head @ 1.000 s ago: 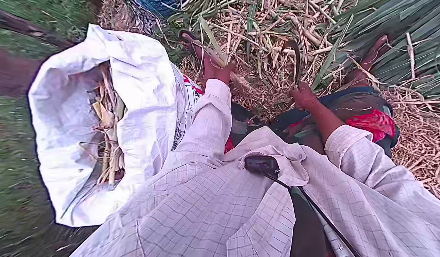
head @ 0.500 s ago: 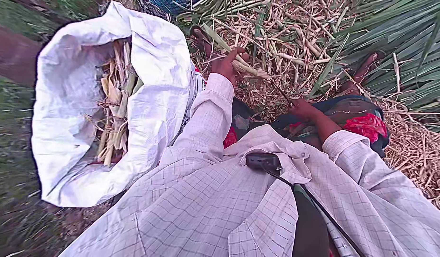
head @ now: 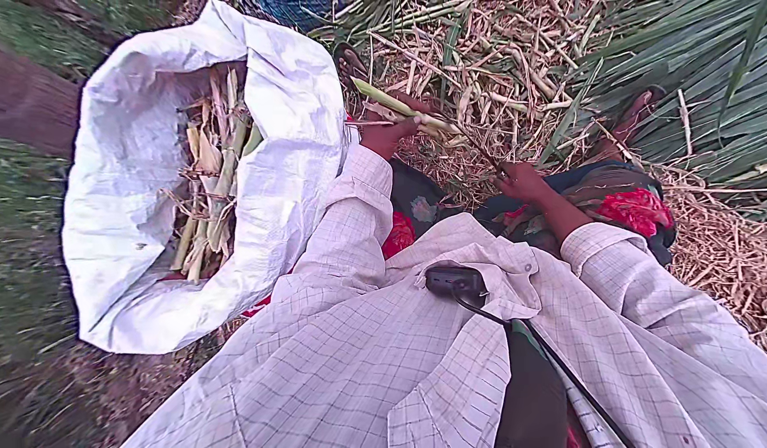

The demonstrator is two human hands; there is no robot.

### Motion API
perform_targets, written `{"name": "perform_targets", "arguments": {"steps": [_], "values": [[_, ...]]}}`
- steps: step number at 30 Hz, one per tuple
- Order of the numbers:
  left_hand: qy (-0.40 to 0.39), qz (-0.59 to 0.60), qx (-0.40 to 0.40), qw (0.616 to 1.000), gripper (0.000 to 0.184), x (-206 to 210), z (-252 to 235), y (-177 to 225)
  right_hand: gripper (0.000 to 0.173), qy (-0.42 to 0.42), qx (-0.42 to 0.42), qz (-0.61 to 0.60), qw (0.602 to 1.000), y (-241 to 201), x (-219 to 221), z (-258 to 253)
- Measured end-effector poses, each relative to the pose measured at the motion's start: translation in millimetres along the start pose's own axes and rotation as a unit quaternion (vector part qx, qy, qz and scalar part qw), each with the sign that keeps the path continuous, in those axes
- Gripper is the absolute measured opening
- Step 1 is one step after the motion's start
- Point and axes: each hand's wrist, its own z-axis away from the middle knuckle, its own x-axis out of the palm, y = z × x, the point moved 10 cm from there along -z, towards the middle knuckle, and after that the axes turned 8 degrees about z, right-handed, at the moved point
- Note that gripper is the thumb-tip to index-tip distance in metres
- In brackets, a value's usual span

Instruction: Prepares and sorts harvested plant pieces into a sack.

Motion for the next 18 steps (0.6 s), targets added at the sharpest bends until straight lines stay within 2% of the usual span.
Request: {"name": "perform_targets", "arguments": {"steps": [3, 5, 6, 7, 9, 10, 11, 13, 15, 16, 18], "values": [[-0.011, -0.042, 0.012, 0.999, 0.027, -1, 1, -1, 0.041, -0.049, 0.151, 0.013, 0.987, 52, 16, 6], [0.003, -0.088, 0.008, 0.996, 0.032, -6, 3, -4, 0.047, -0.024, 0.251, -0.013, 0.968, 78, 2, 21], [0.014, -0.108, -0.002, 0.994, 0.039, -10, 4, -9, 0.048, 0.008, 0.267, -0.009, 0.964, 82, -10, 25], [0.025, -0.124, -0.013, 0.992, 0.050, -15, 6, -15, 0.047, 0.043, 0.248, -0.003, 0.968, 74, -22, 26], [0.042, -0.123, -0.020, 0.991, 0.076, -24, 6, -23, 0.043, 0.083, 0.134, -0.001, 0.987, 38, -36, 19], [0.043, -0.130, -0.032, 0.990, 0.093, -26, 6, -26, 0.040, 0.084, 0.064, -0.001, 0.994, 18, -33, 15], [0.044, -0.135, -0.036, 0.989, 0.095, -26, 6, -26, 0.038, 0.062, 0.009, 0.005, 0.998, 3, -23, 11], [0.047, -0.158, -0.033, 0.986, 0.068, -23, 7, -21, 0.037, -0.027, -0.006, 0.030, 0.999, 1, 9, 6], [0.026, -0.204, -0.054, 0.977, 0.059, -18, 7, -22, 0.038, -0.099, 0.066, 0.032, 0.992, 32, 34, 4], [0.006, -0.217, -0.059, 0.974, 0.050, -13, 8, -24, 0.038, -0.112, 0.094, 0.025, 0.989, 45, 37, 5], [-0.057, -0.170, -0.014, 0.984, 0.023, 6, 9, -22, 0.038, -0.116, 0.121, 0.006, 0.986, 57, 33, 7]]}}
